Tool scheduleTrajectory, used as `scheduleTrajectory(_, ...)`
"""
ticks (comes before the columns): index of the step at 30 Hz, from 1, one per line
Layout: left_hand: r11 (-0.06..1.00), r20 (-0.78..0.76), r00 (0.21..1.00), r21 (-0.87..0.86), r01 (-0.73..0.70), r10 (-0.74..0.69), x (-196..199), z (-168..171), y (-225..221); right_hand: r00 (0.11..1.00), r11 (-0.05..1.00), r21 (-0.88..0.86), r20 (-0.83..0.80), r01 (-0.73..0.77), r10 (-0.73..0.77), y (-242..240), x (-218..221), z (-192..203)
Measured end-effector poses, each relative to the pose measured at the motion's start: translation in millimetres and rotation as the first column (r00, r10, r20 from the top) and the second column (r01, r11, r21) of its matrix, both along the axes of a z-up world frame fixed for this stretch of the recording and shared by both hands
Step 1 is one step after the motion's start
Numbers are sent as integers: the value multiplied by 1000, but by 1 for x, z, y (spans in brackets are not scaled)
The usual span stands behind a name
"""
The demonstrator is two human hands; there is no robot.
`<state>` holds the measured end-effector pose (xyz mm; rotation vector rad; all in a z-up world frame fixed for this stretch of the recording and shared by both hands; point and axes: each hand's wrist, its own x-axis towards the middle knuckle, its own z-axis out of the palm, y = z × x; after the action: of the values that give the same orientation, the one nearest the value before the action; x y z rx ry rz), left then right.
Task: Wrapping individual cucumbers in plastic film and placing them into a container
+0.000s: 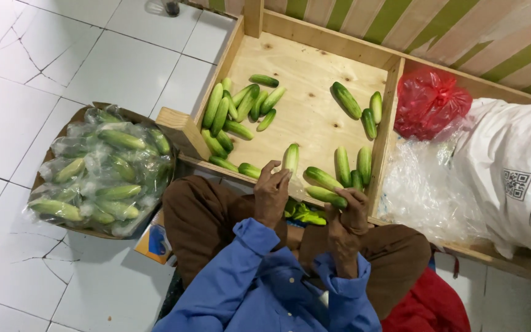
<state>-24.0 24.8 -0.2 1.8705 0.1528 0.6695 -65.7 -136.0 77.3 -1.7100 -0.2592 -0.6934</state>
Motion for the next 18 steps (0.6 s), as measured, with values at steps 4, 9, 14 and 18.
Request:
scheduleTrajectory(4, 998, -8, 1000, -59, 27, -28, -3, 11, -5, 998, 998, 16, 13, 64, -64, 21, -3, 1)
scheduleTrajectory(9, 996, -18, 999, -80, 45, -47, -3, -1, 1, 982, 908, -375, 70, 189, -176, 16, -7, -13)
scheduleTrajectory(14, 999, -20, 999, -32, 36, -36, -2, 5, -2, 915, 878, -465, -393, -113, -90, -50, -42, -151)
scheduleTrajectory(18, 986, 17, 994, -125, 113, -112, -13, 35, -17, 980, 740, -643, 147, 200, -137, 8, 1, -53)
